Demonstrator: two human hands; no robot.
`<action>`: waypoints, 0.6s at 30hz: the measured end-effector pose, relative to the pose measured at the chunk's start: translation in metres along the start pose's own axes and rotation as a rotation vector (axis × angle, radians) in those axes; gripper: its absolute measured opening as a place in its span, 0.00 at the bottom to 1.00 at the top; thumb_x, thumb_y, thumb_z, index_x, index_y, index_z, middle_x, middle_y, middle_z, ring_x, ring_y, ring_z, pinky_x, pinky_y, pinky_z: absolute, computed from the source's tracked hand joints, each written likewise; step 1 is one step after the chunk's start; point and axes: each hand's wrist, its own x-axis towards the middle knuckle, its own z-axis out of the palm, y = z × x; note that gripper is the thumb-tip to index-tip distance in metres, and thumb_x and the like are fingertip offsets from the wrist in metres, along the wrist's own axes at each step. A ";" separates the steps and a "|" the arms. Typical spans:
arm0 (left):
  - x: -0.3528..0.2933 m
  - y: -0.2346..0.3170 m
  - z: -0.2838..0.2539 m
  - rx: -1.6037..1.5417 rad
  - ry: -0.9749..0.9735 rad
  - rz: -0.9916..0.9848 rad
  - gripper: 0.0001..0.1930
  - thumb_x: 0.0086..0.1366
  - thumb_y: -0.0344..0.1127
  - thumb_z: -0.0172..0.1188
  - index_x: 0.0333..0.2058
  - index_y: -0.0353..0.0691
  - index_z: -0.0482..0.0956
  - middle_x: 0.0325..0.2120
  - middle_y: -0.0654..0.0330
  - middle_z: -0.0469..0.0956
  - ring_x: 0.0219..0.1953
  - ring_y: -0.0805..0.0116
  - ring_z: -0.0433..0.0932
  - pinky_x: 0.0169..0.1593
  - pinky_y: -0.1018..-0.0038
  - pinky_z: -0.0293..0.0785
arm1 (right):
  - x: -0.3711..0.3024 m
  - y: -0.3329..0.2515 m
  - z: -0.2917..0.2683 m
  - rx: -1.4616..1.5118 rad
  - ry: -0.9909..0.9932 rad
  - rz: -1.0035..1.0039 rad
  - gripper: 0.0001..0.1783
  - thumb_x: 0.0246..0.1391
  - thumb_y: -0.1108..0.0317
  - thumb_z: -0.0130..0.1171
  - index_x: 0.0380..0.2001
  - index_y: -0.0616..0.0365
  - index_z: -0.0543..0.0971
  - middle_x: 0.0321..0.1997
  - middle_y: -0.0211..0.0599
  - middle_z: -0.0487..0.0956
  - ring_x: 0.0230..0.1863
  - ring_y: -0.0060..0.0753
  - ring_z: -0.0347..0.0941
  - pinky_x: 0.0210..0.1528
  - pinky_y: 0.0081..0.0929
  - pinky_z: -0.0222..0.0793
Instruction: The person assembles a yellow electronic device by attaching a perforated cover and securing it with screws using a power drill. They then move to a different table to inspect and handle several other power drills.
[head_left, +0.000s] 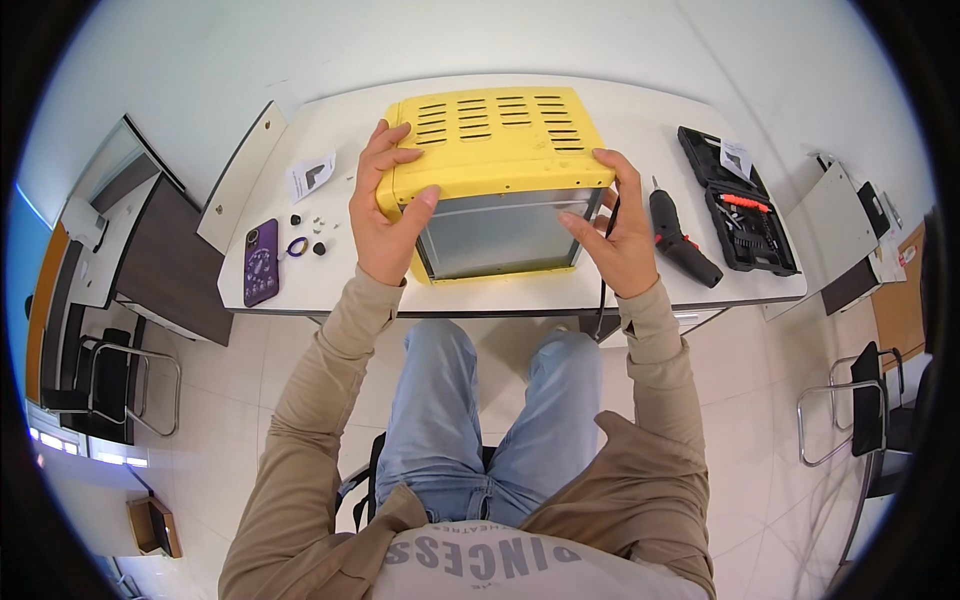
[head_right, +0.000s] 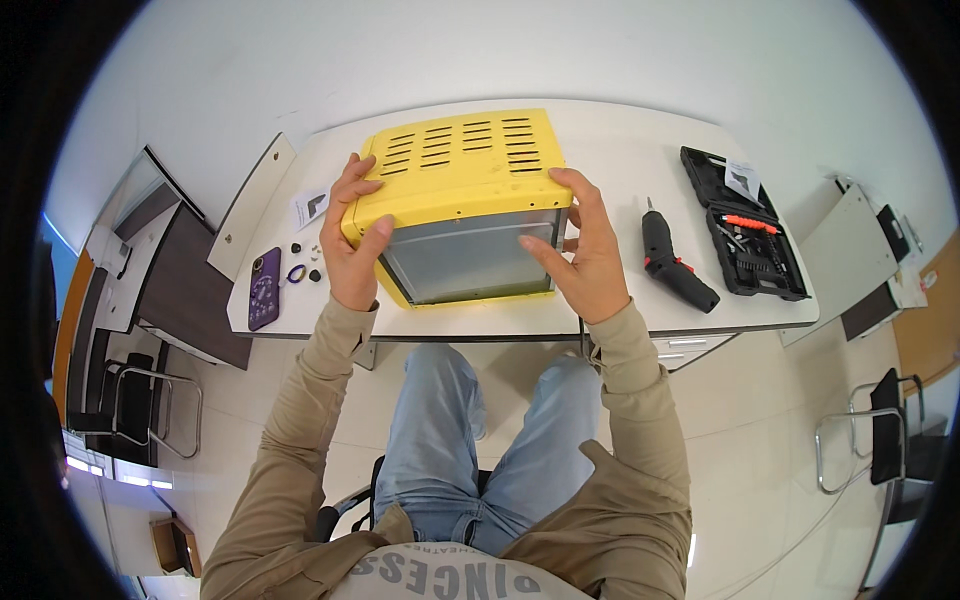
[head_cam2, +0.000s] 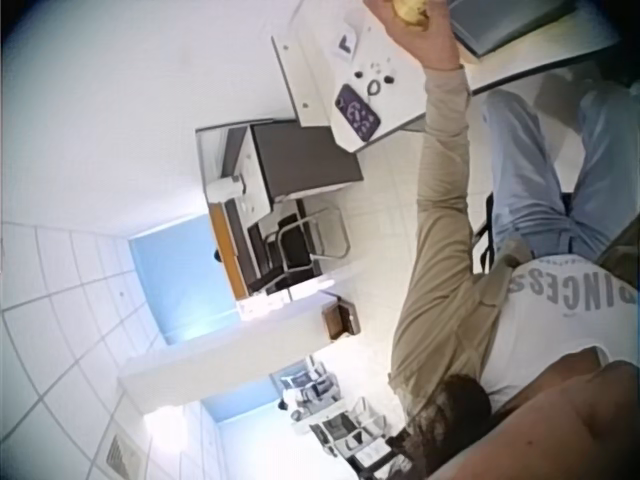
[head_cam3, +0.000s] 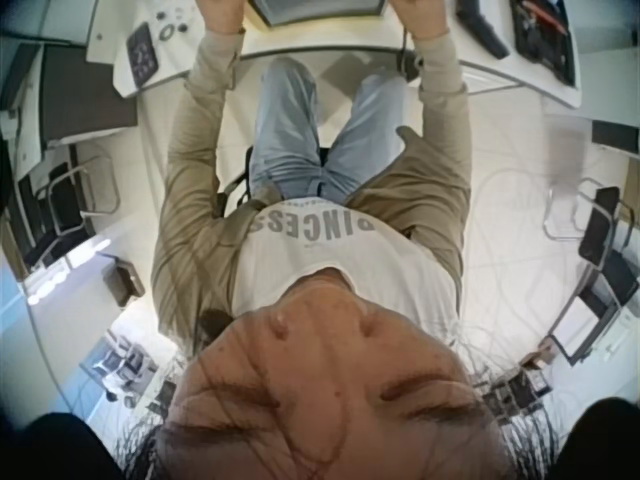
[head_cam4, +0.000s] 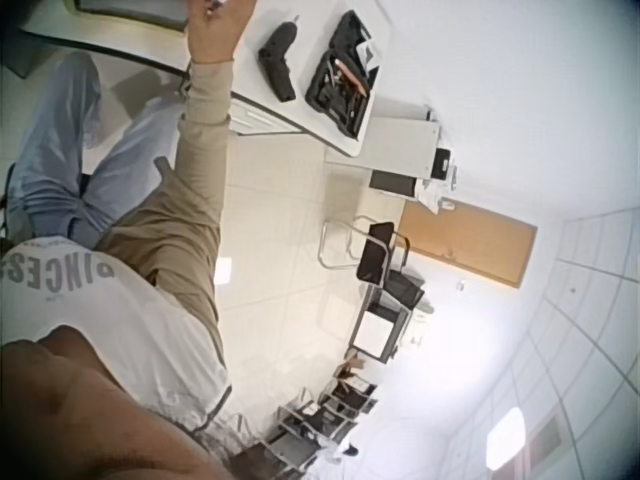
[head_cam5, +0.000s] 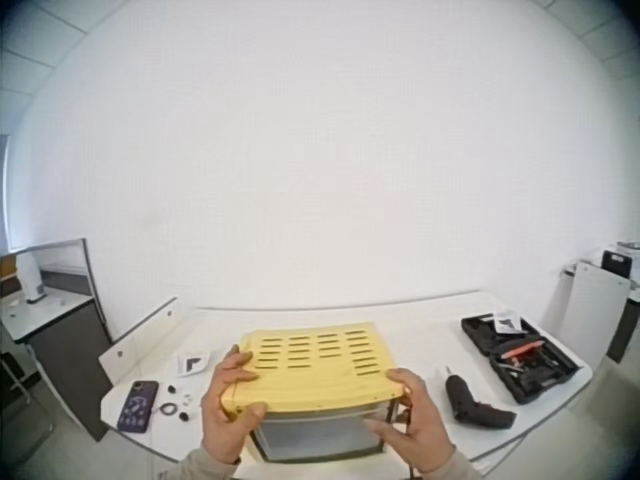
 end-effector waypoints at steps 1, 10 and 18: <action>-0.001 0.001 0.004 -0.006 0.015 -0.008 0.17 0.55 0.31 0.64 0.44 0.39 0.75 0.58 0.51 0.68 0.70 0.48 0.52 0.67 0.60 0.53 | -0.001 0.000 0.001 -0.004 0.006 -0.002 0.39 0.49 0.78 0.65 0.63 0.47 0.61 0.61 0.35 0.65 0.53 0.31 0.70 0.37 0.23 0.74; 0.000 0.001 0.001 -0.031 0.024 -0.025 0.15 0.56 0.31 0.63 0.43 0.38 0.75 0.59 0.51 0.68 0.70 0.49 0.53 0.67 0.60 0.52 | 0.001 0.004 0.002 -0.010 0.005 -0.013 0.40 0.48 0.76 0.67 0.62 0.47 0.61 0.61 0.35 0.66 0.54 0.32 0.70 0.37 0.23 0.74; 0.000 0.001 0.000 -0.004 0.001 -0.025 0.14 0.59 0.32 0.62 0.44 0.38 0.75 0.59 0.52 0.68 0.70 0.50 0.54 0.68 0.61 0.52 | 0.003 0.009 0.000 -0.026 0.029 -0.057 0.36 0.48 0.74 0.68 0.60 0.49 0.65 0.60 0.36 0.66 0.57 0.35 0.69 0.43 0.29 0.81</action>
